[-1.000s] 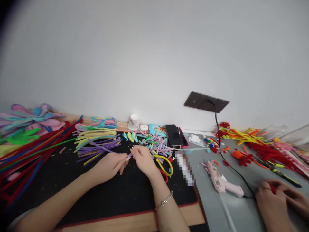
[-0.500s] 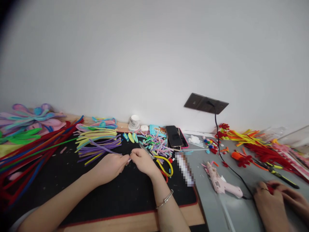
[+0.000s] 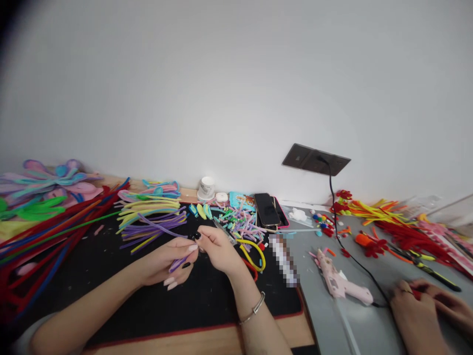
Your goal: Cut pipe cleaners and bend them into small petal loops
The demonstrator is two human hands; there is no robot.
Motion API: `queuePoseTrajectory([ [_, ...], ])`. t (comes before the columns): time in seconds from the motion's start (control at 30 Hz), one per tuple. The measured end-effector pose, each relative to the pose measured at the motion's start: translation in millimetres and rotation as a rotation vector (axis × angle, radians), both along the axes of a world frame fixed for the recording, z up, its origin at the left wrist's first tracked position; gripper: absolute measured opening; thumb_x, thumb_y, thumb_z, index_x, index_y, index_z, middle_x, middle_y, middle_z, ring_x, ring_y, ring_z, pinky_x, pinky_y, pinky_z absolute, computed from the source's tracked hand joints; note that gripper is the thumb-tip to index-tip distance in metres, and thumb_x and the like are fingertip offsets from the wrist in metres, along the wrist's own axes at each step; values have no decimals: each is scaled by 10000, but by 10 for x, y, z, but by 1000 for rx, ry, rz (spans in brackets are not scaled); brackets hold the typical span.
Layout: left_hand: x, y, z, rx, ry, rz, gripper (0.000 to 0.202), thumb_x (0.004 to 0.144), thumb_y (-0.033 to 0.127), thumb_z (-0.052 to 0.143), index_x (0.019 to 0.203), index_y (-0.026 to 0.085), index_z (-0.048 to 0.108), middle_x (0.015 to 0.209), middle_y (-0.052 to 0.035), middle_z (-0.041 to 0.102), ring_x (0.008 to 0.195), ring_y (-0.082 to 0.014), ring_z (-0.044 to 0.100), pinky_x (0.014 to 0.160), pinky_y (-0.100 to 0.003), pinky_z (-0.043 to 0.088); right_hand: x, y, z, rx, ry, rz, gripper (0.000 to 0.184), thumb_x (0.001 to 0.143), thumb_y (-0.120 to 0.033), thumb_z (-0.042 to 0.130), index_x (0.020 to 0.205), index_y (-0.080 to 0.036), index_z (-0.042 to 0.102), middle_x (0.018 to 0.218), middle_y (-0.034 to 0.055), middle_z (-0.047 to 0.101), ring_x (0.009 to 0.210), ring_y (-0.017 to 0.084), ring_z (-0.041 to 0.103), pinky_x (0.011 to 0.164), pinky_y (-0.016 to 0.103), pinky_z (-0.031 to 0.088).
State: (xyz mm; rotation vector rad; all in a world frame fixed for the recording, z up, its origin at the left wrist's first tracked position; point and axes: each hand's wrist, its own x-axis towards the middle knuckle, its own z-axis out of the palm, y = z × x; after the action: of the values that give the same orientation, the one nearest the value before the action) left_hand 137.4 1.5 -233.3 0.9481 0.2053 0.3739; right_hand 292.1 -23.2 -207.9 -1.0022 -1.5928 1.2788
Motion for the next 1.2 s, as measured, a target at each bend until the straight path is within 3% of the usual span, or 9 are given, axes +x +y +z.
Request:
queuePoseTrajectory([
  [0.13,26,-29,-20,-138,-104,-52,312,872,332,461,620,148,483,274,72,367,241,-69,346,361,-177,300,-16,-2,-4,-2,65,7,381,841,-450,485,598,-179,371,581,-54,280,519,83,229,493,240,182],
  [0.23,45,-8,-26,-64,-28,34,315,867,363,464,648,141,508,333,44,459,289,-81,410,383,-187,326,7,24,-27,-53,12,-23,392,827,-483,493,608,-182,370,571,-56,285,516,83,243,486,233,193],
  [0.33,61,35,-22,193,140,201,342,870,398,445,691,123,542,434,0,564,376,-89,482,423,-189,321,62,71,-59,-57,-68,-74,388,854,-496,439,636,-178,402,568,-50,319,516,88,278,480,232,212],
  [0.5,35,71,-1,668,391,355,354,903,396,350,759,145,554,462,20,567,439,-103,499,500,-208,344,169,148,-131,-52,-156,-183,438,905,-481,317,612,-179,439,526,-44,326,475,95,285,464,243,213],
  [0.63,-10,83,-13,1122,584,466,363,911,350,332,651,181,521,511,6,565,495,-120,508,549,-227,324,178,157,-156,-49,-328,-208,469,897,-458,334,525,-180,400,486,-36,341,471,96,300,467,247,209],
  [0.73,-23,98,-45,1378,761,473,316,904,326,346,692,190,537,607,-28,591,561,-151,531,557,-247,299,132,144,-166,-27,-432,-206,408,867,-396,395,523,-179,368,503,-49,299,484,89,280,467,242,186],
  [0.83,-16,106,-87,1508,856,429,310,908,321,321,756,189,556,673,-62,609,608,-178,549,564,-260,305,88,136,-168,7,-466,-193,315,825,-260,425,536,-182,326,533,-54,282,514,87,279,477,233,189],
  [1.03,-17,95,-50,1366,765,438,340,901,307,319,666,183,530,579,-37,576,542,-150,524,557,-259,329,86,109,-121,-9,-388,-149,256,836,-229,401,590,-189,345,565,-56,316,536,94,300,489,222,216],
  [1.2,-24,99,32,795,395,247,374,917,372,296,718,159,530,481,4,578,454,-108,506,521,-215,365,66,81,-113,-25,-206,-59,278,876,-327,414,637,-186,393,579,-52,356,533,93,310,502,223,262],
])
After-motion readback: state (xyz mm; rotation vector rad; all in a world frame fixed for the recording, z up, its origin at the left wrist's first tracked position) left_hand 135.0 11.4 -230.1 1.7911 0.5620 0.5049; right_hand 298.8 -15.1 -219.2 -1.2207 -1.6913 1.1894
